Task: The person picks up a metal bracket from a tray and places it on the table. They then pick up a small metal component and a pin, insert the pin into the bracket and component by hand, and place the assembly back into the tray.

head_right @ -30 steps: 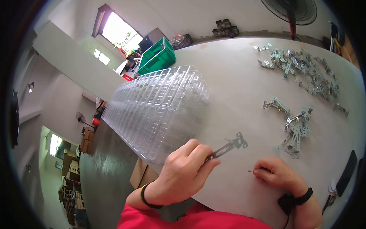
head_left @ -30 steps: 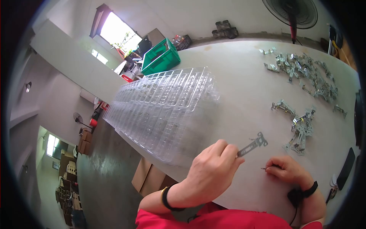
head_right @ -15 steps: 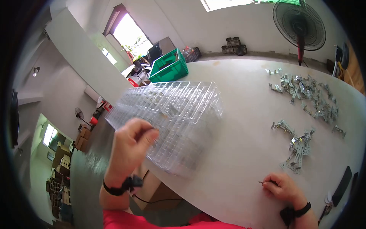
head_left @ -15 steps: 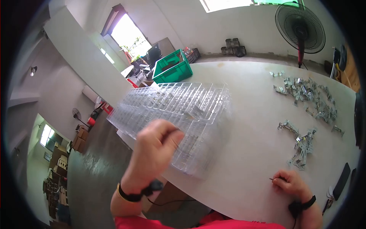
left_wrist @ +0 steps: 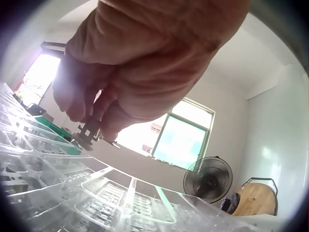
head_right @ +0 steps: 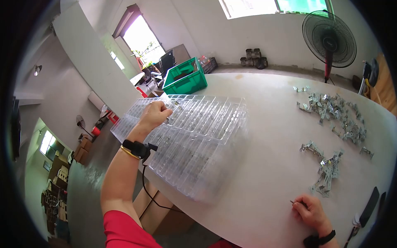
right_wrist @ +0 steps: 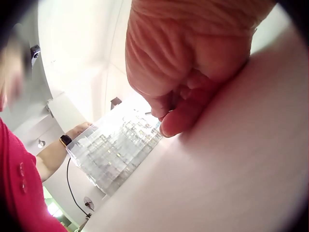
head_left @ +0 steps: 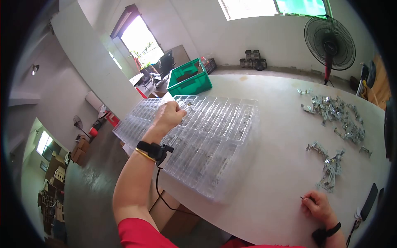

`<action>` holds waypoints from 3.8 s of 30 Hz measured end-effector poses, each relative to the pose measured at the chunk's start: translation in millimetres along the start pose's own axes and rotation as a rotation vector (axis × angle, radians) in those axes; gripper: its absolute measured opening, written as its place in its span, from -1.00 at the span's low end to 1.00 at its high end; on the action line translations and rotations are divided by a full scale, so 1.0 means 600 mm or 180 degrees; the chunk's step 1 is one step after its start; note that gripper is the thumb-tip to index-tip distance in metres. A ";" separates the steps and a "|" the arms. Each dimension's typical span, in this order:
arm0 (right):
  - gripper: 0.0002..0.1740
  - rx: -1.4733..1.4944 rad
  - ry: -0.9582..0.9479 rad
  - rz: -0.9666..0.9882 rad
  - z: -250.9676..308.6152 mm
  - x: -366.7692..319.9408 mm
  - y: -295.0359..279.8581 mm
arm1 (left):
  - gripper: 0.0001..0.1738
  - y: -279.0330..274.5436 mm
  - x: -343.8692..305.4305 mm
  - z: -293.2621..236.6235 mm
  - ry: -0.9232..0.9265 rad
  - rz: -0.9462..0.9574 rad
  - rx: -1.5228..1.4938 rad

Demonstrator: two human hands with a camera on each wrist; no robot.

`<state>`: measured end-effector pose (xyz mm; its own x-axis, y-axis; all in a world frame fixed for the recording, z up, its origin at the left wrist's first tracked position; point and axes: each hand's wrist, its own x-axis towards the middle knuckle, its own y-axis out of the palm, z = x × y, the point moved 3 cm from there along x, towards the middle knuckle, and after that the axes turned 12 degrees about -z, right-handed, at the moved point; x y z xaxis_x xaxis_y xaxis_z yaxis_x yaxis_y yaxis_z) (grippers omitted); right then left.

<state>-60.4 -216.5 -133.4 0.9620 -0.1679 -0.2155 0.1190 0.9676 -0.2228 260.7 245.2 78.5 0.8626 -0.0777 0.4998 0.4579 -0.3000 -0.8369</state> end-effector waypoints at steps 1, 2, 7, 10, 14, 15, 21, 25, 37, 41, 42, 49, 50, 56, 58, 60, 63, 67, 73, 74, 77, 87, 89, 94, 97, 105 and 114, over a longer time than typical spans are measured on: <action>-0.92 0.0031 0.0037 -0.0019 0.000 0.000 0.000 | -0.60 0.012 0.005 0.003 -0.0001 -0.0003 -0.0012; -0.93 0.0063 0.0076 -0.0043 0.000 0.000 0.000 | -0.60 0.024 0.010 0.007 -0.0020 0.0020 0.0087; -0.93 0.0155 0.0143 -0.0077 -0.007 0.001 0.000 | -0.57 0.058 0.029 0.014 -0.0047 0.0198 0.0337; -0.92 0.0143 0.0169 -0.0083 -0.004 -0.002 0.000 | -0.61 0.076 0.035 0.026 0.0046 0.0051 0.0325; -0.91 0.0142 0.0152 -0.0081 -0.001 -0.004 0.002 | -0.59 0.077 0.036 0.020 -0.0080 0.0336 0.0367; -0.91 0.0157 0.0161 -0.0095 0.000 -0.004 0.001 | -0.56 0.076 0.035 0.017 -0.0212 0.0556 0.0389; -0.89 -0.0036 0.0190 0.0010 0.011 -0.007 -0.001 | -0.52 0.088 0.033 0.002 -0.0275 0.0523 0.0461; -0.90 0.0085 0.0145 0.0107 0.008 -0.003 -0.003 | -0.51 0.099 0.034 0.010 -0.0114 0.0409 0.0615; -0.83 -0.0289 -0.0518 0.0455 0.020 -0.003 -0.017 | -0.75 -0.055 -0.072 -0.165 0.0917 -0.0215 -0.0127; -0.87 -0.0351 -0.1093 0.0735 0.012 -0.001 -0.017 | -0.92 -0.107 -0.266 -0.353 0.1157 -0.0390 -0.0685; -0.87 -0.0340 -0.1081 0.0719 0.009 0.000 -0.019 | -0.94 -0.106 -0.308 -0.386 0.1480 -0.0364 -0.0863; -0.83 -0.0150 -0.1499 0.1170 0.011 -0.014 -0.029 | -0.87 0.064 -0.415 -0.548 0.1558 0.0843 -0.2196; -0.83 -0.0120 -0.1524 0.1214 0.010 -0.015 -0.030 | -0.86 0.094 -0.413 -0.561 0.1567 0.0864 -0.2306; -0.84 -0.0258 -0.1469 0.1205 0.008 -0.022 -0.031 | -0.75 0.201 -0.387 -0.625 0.1324 0.1850 -0.2000; -0.84 -0.0267 -0.1537 0.1199 0.006 -0.021 -0.032 | -0.67 0.227 -0.389 -0.632 0.1412 0.1972 -0.1877; -0.83 -0.0281 -0.1590 0.1228 0.004 -0.020 -0.029 | -0.59 0.250 -0.393 -0.635 0.1464 0.2095 -0.1758; -0.83 -0.0195 -0.1559 0.1258 -0.001 -0.019 -0.025 | -0.50 0.274 -0.400 -0.637 0.1507 0.2191 -0.1681; -0.84 -0.0231 -0.1592 0.1174 0.004 -0.018 -0.024 | -0.49 0.289 -0.399 -0.635 0.1541 0.2197 -0.1708; -0.84 -0.0201 -0.1610 0.1156 0.000 -0.016 -0.022 | -0.60 0.294 -0.404 -0.639 0.1441 0.2332 -0.1768; -0.83 -0.0189 -0.1640 0.1140 0.000 -0.016 -0.022 | -0.64 0.295 -0.405 -0.639 0.1429 0.2333 -0.1747; -0.82 -0.0264 -0.1561 0.1198 0.003 -0.015 -0.024 | -0.71 0.303 -0.396 -0.628 0.1399 0.2204 -0.1752; -0.84 -0.0259 -0.1727 0.1066 0.001 -0.013 -0.022 | -0.82 0.293 -0.369 -0.590 0.1169 0.1829 -0.1860; -0.86 -0.0288 -0.1678 0.1082 0.001 -0.013 -0.022 | -0.83 0.293 -0.364 -0.578 0.1192 0.1830 -0.1718; -0.86 -0.0268 -0.1720 0.1125 0.001 -0.012 -0.023 | -0.82 0.296 -0.353 -0.536 0.1218 0.1714 -0.1323; -0.86 -0.0312 -0.1734 0.1179 -0.001 -0.010 -0.022 | -0.83 0.283 -0.347 -0.528 0.1223 0.1679 -0.0994; -0.86 -0.0146 -0.1710 0.1077 -0.002 -0.011 -0.021 | -0.80 0.252 -0.335 -0.591 0.1943 0.0821 -0.0831; -0.85 -0.0129 -0.1653 0.1066 -0.005 -0.012 -0.025 | -0.75 0.277 -0.308 -0.639 0.1861 0.1961 0.0275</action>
<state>-69.7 -230.0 -131.2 0.9407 0.2674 0.2088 -0.2099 0.9422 -0.2612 94.9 -154.7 -67.5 0.7243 -0.6886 -0.0351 -0.0212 0.0287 -0.9994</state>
